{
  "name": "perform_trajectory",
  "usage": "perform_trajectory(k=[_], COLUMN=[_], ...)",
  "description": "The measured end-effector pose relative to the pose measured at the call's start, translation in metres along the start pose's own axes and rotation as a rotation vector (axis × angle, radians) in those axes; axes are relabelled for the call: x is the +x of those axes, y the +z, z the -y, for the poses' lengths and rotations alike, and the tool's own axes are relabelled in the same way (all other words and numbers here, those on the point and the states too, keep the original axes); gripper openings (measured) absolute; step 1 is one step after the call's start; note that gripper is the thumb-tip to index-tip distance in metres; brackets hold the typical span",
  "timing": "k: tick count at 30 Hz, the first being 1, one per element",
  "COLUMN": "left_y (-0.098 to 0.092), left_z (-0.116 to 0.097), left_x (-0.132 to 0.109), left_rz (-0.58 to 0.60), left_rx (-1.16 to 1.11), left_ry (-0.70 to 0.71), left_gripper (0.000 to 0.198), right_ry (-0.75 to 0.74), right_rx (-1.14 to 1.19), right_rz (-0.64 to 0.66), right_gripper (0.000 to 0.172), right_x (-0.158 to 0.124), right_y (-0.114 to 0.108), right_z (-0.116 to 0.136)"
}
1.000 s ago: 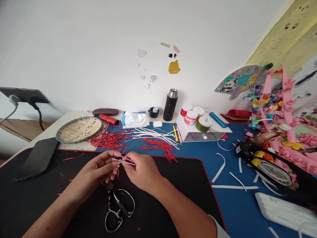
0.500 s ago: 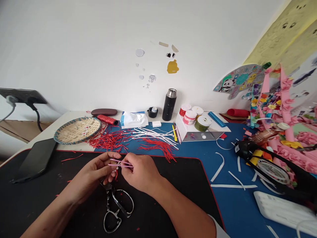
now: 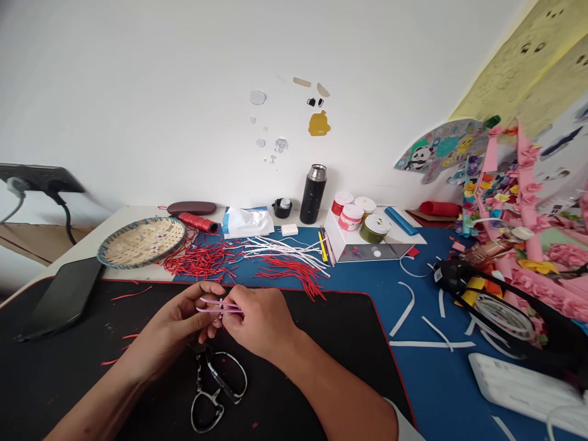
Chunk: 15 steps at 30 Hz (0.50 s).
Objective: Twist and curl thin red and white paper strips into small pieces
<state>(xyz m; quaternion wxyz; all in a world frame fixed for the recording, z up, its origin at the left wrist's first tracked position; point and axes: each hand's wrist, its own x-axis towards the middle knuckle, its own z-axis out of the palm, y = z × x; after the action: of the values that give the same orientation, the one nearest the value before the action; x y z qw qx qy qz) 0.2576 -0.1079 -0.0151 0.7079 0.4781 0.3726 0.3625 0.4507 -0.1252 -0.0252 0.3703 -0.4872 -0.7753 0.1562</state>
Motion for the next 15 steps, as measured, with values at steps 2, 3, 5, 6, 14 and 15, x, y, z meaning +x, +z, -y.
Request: perform_trajectory(k=[2, 3, 5, 6, 14, 15], left_y=[0.0008, 0.0011, 0.0015, 0.0016, 0.0048, 0.0052], left_z=[0.0006, 0.0008, 0.0012, 0.0013, -0.0028, -0.0037], left_x=[0.0005, 0.0007, 0.0009, 0.0010, 0.0013, 0.0011], left_rz=[-0.009, -0.015, -0.026, -0.030, -0.072, -0.077], left_rx=[0.003, 0.001, -0.009, -0.016, -0.004, 0.005], left_ry=[0.009, 0.010, 0.006, 0.003, 0.012, 0.023], left_gripper=[0.044, 0.044, 0.045, 0.045, 0.041, 0.042], right_ry=[0.000, 0.002, 0.009, 0.016, 0.235, 0.253], right_rx=[-0.010, -0.014, -0.022, -0.018, 0.315, 0.348], right_rz=[0.005, 0.001, -0.012, -0.018, 0.039, 0.050], right_gripper=[0.006, 0.006, 0.006, 0.007, 0.008, 0.010], right_x=[0.0001, 0.0001, 0.0002, 0.0002, 0.0061, 0.0071], right_y=[0.0007, 0.0010, 0.0014, 0.0015, -0.0065, -0.0079], right_z=[-0.0004, -0.0005, -0.0002, 0.0001, 0.0074, 0.0080])
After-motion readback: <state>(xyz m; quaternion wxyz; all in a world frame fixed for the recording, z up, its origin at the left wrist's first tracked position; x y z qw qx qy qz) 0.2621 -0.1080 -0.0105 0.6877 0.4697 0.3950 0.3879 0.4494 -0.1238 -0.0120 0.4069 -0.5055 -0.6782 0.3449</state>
